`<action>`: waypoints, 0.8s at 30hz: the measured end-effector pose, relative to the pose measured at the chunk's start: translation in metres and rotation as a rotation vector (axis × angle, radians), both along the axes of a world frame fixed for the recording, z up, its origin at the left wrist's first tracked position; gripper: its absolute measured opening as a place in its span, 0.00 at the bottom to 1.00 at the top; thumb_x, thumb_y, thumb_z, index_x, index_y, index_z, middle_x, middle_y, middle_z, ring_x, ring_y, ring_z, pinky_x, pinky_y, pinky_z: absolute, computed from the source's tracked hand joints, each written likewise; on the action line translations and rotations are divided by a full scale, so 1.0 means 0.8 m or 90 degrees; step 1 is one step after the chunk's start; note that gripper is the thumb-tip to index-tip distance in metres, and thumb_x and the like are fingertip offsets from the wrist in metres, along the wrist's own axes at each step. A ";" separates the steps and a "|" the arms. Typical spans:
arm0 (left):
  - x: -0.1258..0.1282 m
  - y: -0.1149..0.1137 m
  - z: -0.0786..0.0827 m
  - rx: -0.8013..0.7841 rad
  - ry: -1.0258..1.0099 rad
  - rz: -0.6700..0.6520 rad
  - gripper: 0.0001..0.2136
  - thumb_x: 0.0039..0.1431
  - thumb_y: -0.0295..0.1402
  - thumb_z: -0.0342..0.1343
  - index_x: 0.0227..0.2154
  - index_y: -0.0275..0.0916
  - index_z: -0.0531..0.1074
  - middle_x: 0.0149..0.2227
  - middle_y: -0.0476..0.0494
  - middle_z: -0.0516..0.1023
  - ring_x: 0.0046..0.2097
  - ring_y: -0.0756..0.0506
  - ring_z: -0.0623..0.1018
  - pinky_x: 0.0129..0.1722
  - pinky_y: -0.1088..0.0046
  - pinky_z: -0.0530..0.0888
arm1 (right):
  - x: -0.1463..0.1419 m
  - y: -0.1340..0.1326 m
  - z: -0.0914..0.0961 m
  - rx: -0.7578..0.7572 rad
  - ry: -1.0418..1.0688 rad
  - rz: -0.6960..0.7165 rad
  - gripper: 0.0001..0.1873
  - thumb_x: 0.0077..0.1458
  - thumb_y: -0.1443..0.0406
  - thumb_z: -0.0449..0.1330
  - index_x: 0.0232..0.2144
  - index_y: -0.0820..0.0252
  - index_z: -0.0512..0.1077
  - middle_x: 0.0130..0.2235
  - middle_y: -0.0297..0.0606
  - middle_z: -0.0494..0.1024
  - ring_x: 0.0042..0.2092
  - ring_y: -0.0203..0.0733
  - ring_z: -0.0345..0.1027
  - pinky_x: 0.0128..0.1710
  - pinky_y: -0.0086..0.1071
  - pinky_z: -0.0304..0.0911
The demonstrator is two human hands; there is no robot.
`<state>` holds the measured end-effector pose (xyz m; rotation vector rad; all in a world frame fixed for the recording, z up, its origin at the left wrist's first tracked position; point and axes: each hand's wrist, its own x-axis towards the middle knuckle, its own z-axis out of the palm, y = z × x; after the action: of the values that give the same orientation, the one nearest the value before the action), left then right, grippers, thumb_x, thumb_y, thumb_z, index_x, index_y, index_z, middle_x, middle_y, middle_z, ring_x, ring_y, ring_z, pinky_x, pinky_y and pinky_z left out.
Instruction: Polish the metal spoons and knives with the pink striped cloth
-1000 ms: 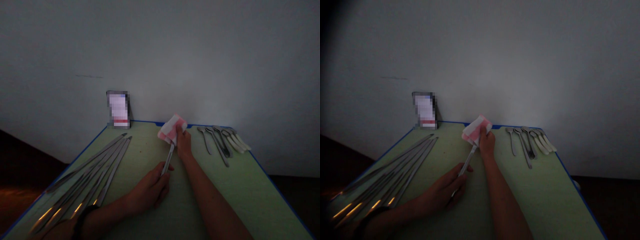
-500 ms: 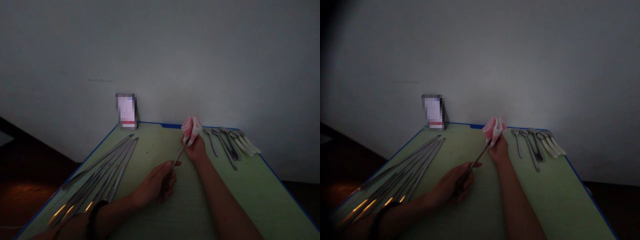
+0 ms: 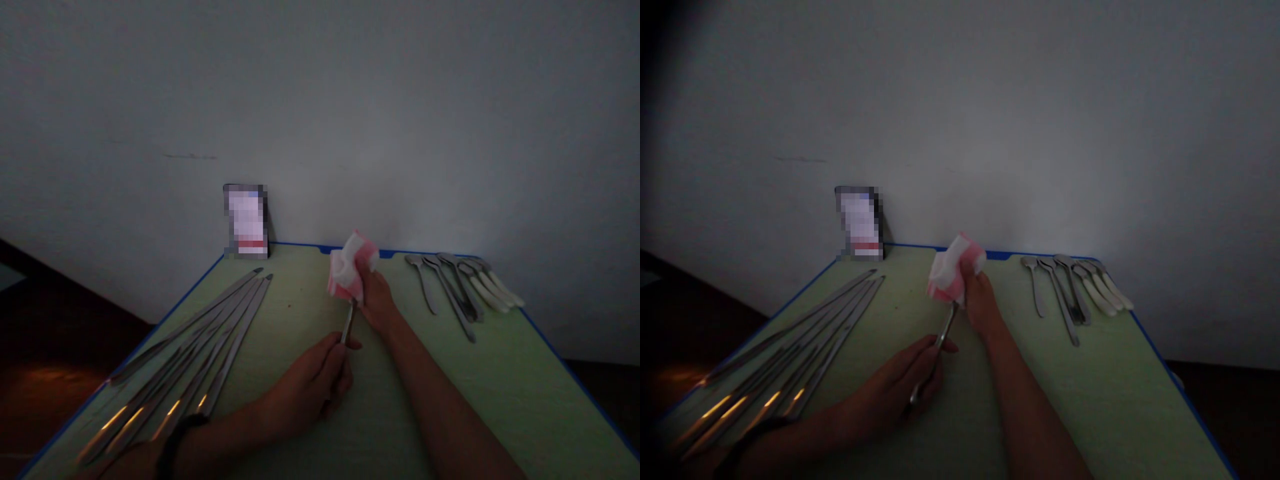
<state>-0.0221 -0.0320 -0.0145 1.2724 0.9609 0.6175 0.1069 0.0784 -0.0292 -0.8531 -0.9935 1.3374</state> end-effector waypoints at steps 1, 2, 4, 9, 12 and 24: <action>0.001 0.000 -0.002 0.010 -0.003 0.017 0.14 0.63 0.41 0.37 0.43 0.38 0.60 0.22 0.56 0.62 0.18 0.55 0.60 0.16 0.82 0.58 | -0.003 -0.003 0.000 0.007 -0.017 0.012 0.15 0.45 0.54 0.58 0.28 0.61 0.69 0.24 0.32 0.70 0.27 0.35 0.61 0.30 0.28 0.58; 0.002 -0.001 -0.003 0.021 -0.006 0.032 0.14 0.63 0.41 0.37 0.42 0.38 0.60 0.21 0.56 0.62 0.18 0.56 0.60 0.15 0.82 0.58 | -0.005 -0.005 -0.001 0.009 -0.026 0.027 0.16 0.45 0.53 0.58 0.29 0.61 0.70 0.26 0.33 0.72 0.28 0.35 0.62 0.31 0.29 0.58; 0.003 0.000 -0.003 0.036 -0.009 0.053 0.13 0.63 0.41 0.37 0.40 0.38 0.60 0.20 0.56 0.61 0.16 0.55 0.59 0.14 0.82 0.57 | -0.009 -0.008 -0.002 0.008 -0.053 0.047 0.19 0.46 0.51 0.57 0.30 0.62 0.70 0.28 0.34 0.72 0.29 0.35 0.62 0.31 0.29 0.58; 0.004 0.002 -0.004 0.008 -0.007 0.053 0.13 0.63 0.41 0.36 0.40 0.38 0.60 0.20 0.56 0.61 0.15 0.55 0.59 0.12 0.82 0.56 | -0.008 -0.003 -0.013 -0.025 -0.049 0.054 0.22 0.45 0.48 0.55 0.27 0.63 0.70 0.24 0.33 0.71 0.26 0.33 0.60 0.25 0.27 0.56; 0.003 0.002 -0.008 0.044 0.049 0.011 0.14 0.63 0.41 0.36 0.42 0.39 0.60 0.21 0.56 0.62 0.17 0.55 0.60 0.14 0.82 0.58 | -0.005 0.004 -0.018 -0.052 0.029 0.047 0.22 0.46 0.49 0.56 0.27 0.63 0.70 0.23 0.33 0.72 0.26 0.34 0.62 0.23 0.26 0.56; -0.002 -0.001 0.019 0.107 0.140 -0.100 0.16 0.64 0.38 0.37 0.47 0.35 0.63 0.20 0.54 0.64 0.21 0.53 0.63 0.22 0.78 0.61 | 0.015 0.012 0.007 -0.152 0.375 -0.080 0.09 0.51 0.66 0.51 0.20 0.57 0.64 0.17 0.26 0.65 0.19 0.29 0.58 0.20 0.22 0.59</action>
<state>-0.0240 -0.0328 0.0010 1.5736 0.9926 0.4492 0.1188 0.0882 -0.0239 -0.6226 -0.3225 1.4937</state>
